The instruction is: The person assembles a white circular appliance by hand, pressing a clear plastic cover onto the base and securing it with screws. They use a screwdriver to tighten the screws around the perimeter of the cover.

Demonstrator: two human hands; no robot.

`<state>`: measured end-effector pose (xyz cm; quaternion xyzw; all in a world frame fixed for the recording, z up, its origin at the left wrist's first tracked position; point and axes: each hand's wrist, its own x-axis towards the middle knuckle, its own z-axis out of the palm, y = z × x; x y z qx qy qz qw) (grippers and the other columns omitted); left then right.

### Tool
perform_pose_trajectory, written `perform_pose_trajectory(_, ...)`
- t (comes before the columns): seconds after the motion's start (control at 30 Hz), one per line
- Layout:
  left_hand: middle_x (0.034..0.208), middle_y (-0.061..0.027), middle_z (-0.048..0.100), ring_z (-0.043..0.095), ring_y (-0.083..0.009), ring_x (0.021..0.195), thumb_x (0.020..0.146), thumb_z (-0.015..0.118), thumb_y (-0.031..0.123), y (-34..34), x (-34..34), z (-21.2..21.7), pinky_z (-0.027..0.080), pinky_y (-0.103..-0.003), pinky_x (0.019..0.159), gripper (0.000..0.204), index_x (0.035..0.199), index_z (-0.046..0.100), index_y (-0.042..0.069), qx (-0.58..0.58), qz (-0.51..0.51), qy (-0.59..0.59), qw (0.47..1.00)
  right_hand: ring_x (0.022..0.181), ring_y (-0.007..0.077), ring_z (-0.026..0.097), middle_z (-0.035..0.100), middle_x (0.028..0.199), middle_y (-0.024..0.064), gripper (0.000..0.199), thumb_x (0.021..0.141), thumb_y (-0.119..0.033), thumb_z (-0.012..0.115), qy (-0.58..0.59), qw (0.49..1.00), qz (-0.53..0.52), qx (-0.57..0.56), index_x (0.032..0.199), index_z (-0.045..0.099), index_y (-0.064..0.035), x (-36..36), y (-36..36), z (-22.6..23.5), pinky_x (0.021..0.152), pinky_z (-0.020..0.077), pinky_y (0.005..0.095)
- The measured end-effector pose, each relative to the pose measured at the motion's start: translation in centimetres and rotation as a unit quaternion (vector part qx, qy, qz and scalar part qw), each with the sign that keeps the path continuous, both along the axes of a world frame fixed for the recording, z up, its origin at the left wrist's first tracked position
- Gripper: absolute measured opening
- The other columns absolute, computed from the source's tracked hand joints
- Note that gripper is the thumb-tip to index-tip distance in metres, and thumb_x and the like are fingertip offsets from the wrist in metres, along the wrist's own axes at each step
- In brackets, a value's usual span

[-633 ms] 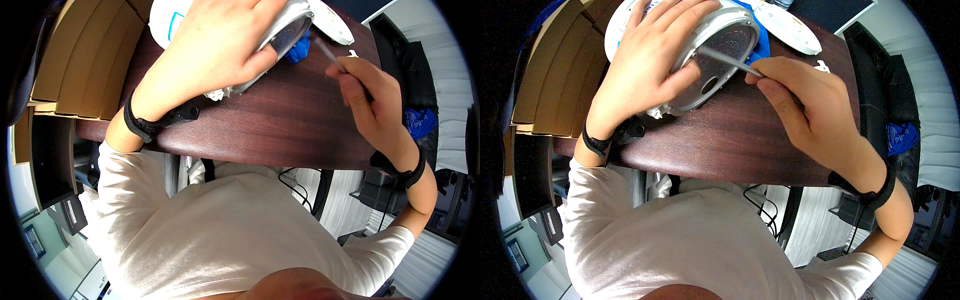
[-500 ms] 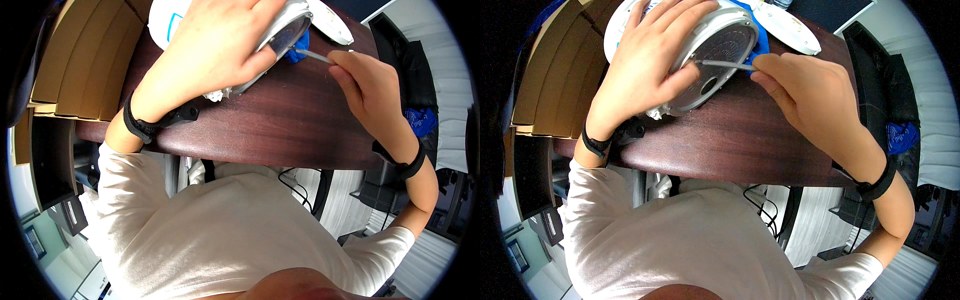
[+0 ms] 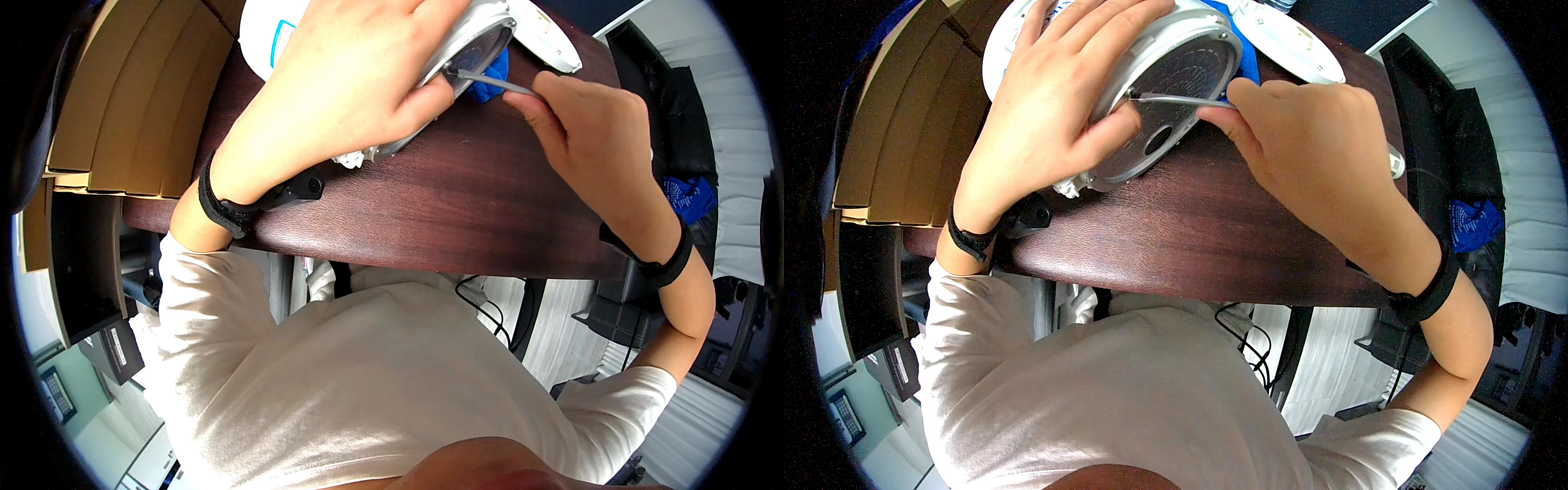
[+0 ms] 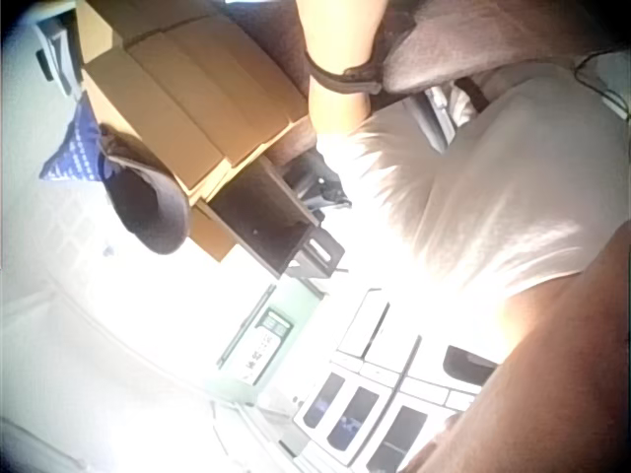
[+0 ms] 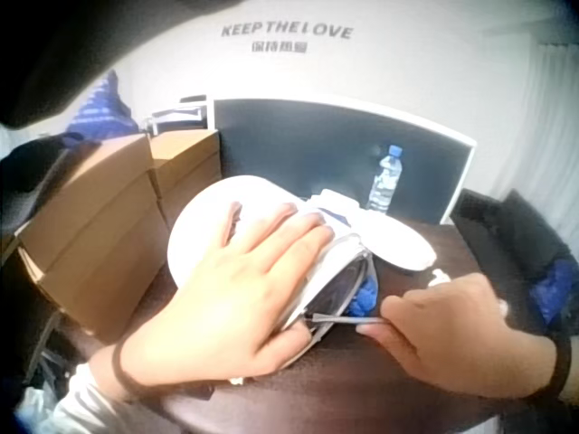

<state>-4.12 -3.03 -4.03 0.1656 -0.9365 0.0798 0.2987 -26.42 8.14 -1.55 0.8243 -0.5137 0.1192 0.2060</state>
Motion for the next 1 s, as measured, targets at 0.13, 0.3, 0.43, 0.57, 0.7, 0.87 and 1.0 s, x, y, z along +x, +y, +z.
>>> perform_pose_trajectory(0.13, 0.147, -0.0261, 0.048, 0.044, -0.047, 0.139, 0.08, 0.067, 0.028, 0.1, 0.0, 0.0, 0.03, -0.071, 0.112, 0.074, 0.144, 0.046, -0.003, -0.008, 0.005, -0.001, 1.0, 0.053, 0.025, 0.06, 0.058, 0.061, 0.0063, 0.038, 0.099, -0.039, 0.065, 0.046, 0.998, -0.039, -0.01, 0.075, 0.058, -0.0106, 0.3, 0.6, 0.2, 0.048, 0.0455, 0.036)
perform_pose_trajectory(0.3, 0.147, -0.0263, 0.048, 0.044, -0.0472, 0.138, 0.08, 0.066, 0.028, 0.1, 0.0, 0.1, 0.03, -0.071, 0.112, 0.074, 0.144, 0.045, -0.003, -0.011, 0.007, -0.003, 1.0, 0.053, 0.0234, 0.064, 0.061, 0.06, 0.0047, 0.037, 0.1, -0.04, 0.063, 0.099, 0.993, -0.049, -0.047, 0.075, 0.056, -0.0127, 1.0, 1.0, 0.3, 0.048, 0.0496, 0.0348)
perform_pose_trajectory(0.43, 0.147, -0.0265, 0.048, 0.044, -0.0473, 0.139, 0.081, 0.066, 0.028, 0.3, 0.1, 0.1, 0.03, -0.071, 0.112, 0.074, 0.144, 0.045, -0.003, -0.002, 0.018, -0.016, 1.0, 0.051, 0.023, 0.064, 0.058, 0.056, 0.0042, 0.037, 0.1, -0.04, 0.062, 0.088, 0.993, -0.063, -0.038, 0.075, 0.056, -0.0133, 1.2, 1.2, 0.2, 0.046, 0.0485, 0.0333)
perform_pose_trajectory(0.57, 0.147, -0.0266, 0.048, 0.044, -0.0474, 0.139, 0.081, 0.065, 0.028, 0.3, 0.0, 0.1, 0.03, -0.071, 0.112, 0.073, 0.144, 0.045, -0.003, -0.003, 0.02, -0.015, 1.0, 0.051, 0.0239, 0.064, 0.057, 0.054, 0.0047, 0.038, 0.102, -0.039, 0.06, 0.054, 0.996, -0.071, -0.011, 0.075, 0.056, -0.0127, 1.2, 1.2, -0.5, 0.045, 0.0477, 0.0334)
perform_pose_trajectory(0.7, 0.147, -0.0269, 0.049, 0.045, -0.0475, 0.138, 0.082, 0.065, 0.028, 0.4, 0.0, 0.2, 0.031, -0.071, 0.111, 0.073, 0.144, 0.045, -0.003, -0.012, 0.026, -0.014, 0.999, 0.044, 0.0188, 0.054, 0.051, 0.051, 0.0051, 0.045, 0.106, -0.04, 0.056, -0.166, 0.968, -0.077, 0.173, 0.072, 0.054, -0.0103, 1.8, 1.2, -1.4, 0.043, 0.0434, 0.0312)
perform_pose_trajectory(0.87, 0.146, -0.0271, 0.05, 0.045, -0.0477, 0.138, 0.082, 0.065, 0.028, 0.6, 0.0, 0.2, 0.031, -0.071, 0.111, 0.073, 0.144, 0.045, -0.003, -0.021, 0.042, -0.039, 0.998, 0.043, 0.0125, 0.045, 0.043, 0.051, 0.0018, 0.05, 0.109, -0.04, 0.052, -0.467, 0.758, -0.128, 0.437, 0.07, 0.051, -0.0077, 2.0, 1.5, -0.9, 0.044, 0.0349, 0.0297)
perform_pose_trajectory(1.0, 0.147, -0.0266, 0.049, 0.045, -0.0479, 0.138, 0.082, 0.066, 0.029, 0.2, 0.0, 0.0, 0.031, -0.072, 0.111, 0.073, 0.144, 0.045, -0.003, -0.021, 0.008, 0.002, 1.0, 0.044, 0.0129, 0.045, 0.043, 0.052, 0.0015, 0.051, 0.109, -0.04, 0.051, -0.457, 0.763, -0.143, 0.434, 0.07, 0.05, -0.0071, 1.6, 2.1, -0.2, 0.044, 0.0322, 0.0312)
